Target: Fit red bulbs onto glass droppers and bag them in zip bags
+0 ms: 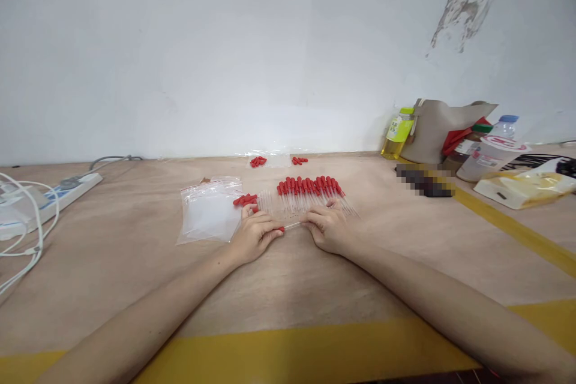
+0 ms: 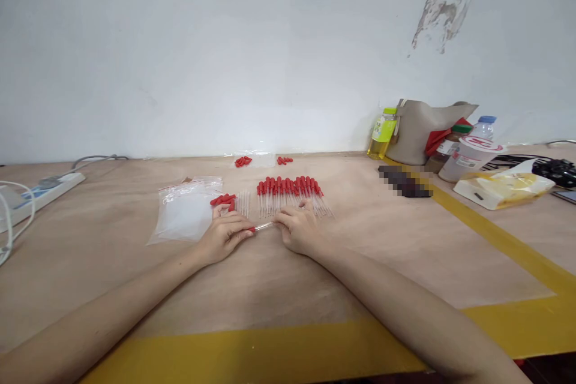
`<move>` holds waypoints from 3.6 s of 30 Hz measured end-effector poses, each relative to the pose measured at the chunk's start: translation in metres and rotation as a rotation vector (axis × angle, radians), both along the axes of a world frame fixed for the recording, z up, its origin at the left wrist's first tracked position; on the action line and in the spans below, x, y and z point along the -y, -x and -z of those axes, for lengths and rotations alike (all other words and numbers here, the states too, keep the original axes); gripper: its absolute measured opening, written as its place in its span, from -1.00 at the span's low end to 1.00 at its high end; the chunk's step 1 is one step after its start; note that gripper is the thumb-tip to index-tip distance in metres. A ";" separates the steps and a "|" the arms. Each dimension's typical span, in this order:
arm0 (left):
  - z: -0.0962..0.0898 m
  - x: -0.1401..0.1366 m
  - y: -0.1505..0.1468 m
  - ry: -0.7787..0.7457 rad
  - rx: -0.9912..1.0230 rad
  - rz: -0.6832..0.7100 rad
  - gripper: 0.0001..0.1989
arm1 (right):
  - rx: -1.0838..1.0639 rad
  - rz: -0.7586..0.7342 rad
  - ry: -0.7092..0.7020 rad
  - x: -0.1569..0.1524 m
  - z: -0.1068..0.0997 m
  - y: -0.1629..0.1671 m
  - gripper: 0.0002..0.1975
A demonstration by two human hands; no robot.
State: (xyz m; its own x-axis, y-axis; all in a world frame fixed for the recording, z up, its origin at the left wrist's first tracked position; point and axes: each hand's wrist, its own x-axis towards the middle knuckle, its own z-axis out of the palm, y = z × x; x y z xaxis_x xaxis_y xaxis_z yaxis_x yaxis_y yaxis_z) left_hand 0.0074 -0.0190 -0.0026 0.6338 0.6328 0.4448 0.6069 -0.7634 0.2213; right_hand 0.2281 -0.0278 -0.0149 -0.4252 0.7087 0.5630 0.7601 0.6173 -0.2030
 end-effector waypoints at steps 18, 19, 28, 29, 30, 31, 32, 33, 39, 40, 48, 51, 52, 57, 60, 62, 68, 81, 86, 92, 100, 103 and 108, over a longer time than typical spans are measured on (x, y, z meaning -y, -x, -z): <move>-0.003 0.001 0.000 -0.057 -0.058 0.005 -0.75 | 0.024 0.031 0.262 0.008 -0.010 0.015 -0.72; -0.003 0.000 0.000 -0.083 -0.069 0.005 -0.75 | 0.018 0.036 0.283 0.008 -0.011 0.016 -0.71; -0.003 -0.008 0.008 -0.389 0.008 -0.140 -0.79 | -0.024 -0.070 0.382 0.011 -0.032 0.014 -0.81; -0.002 -0.009 0.010 -0.380 0.006 -0.187 -0.76 | -0.048 -0.036 0.406 0.007 -0.034 0.010 -0.81; -0.001 -0.011 0.013 -0.363 -0.001 -0.237 -0.73 | -0.083 0.017 0.430 0.003 -0.034 0.005 -0.81; 0.001 -0.013 0.015 -0.338 -0.012 -0.284 -0.71 | -0.125 0.086 0.453 -0.003 -0.035 0.000 -0.79; 0.003 -0.015 0.017 -0.309 -0.026 -0.325 -0.70 | -0.167 0.160 0.471 -0.010 -0.035 -0.006 -0.77; 0.005 -0.017 0.019 -0.278 -0.043 -0.356 -0.70 | -0.215 0.249 0.472 -0.018 -0.035 -0.011 -0.76; 0.014 -0.027 0.025 -0.145 -0.093 -0.395 -0.66 | -0.188 0.628 0.359 -0.054 -0.034 -0.024 -0.75; 0.014 -0.028 0.025 -0.142 -0.094 -0.386 -0.65 | -0.169 0.646 0.353 -0.058 -0.032 -0.023 -0.74; 0.011 -0.023 0.022 -0.159 -0.136 -0.419 -0.64 | -0.068 0.632 0.264 -0.059 -0.025 -0.006 -0.74; 0.009 -0.021 0.020 -0.179 -0.118 -0.430 -0.69 | -0.019 0.472 0.226 -0.050 -0.028 0.021 -0.73; 0.008 -0.020 0.020 -0.189 -0.103 -0.430 -0.72 | 0.004 0.413 0.235 -0.047 -0.029 0.032 -0.73; 0.005 -0.019 0.020 -0.182 -0.040 -0.429 -0.87 | 0.123 0.361 0.237 -0.048 -0.028 0.083 -0.74; 0.007 -0.021 0.022 -0.139 -0.004 -0.427 -0.93 | 0.155 0.425 0.301 -0.056 -0.030 0.099 -0.75; 0.009 -0.024 0.024 -0.126 0.040 -0.404 -0.98 | 0.164 0.460 0.371 -0.061 -0.033 0.104 -0.76; 0.012 -0.026 0.026 -0.190 0.108 -0.360 -0.91 | 0.146 0.494 0.514 -0.065 -0.041 0.108 -0.76; 0.016 -0.028 0.025 -0.186 0.146 -0.290 -0.76 | 0.187 0.366 0.256 -0.041 -0.033 0.060 -0.68; 0.014 -0.027 0.027 -0.198 0.163 -0.264 -0.77 | 0.161 0.398 0.263 -0.046 -0.030 0.077 -0.68; 0.012 -0.026 0.026 -0.229 0.124 -0.268 -0.84 | 0.221 0.413 0.341 -0.042 -0.030 0.086 -0.73; 0.011 -0.023 0.027 -0.220 0.050 -0.344 -0.90 | 0.176 0.426 0.335 -0.037 -0.030 0.084 -0.73; 0.010 -0.022 0.026 -0.244 0.052 -0.324 -0.86 | 0.051 0.308 0.319 -0.031 -0.032 0.059 -0.75; 0.010 -0.017 0.016 -0.257 0.101 -0.220 -0.80 | -0.071 -0.001 0.173 -0.011 -0.019 0.010 -0.73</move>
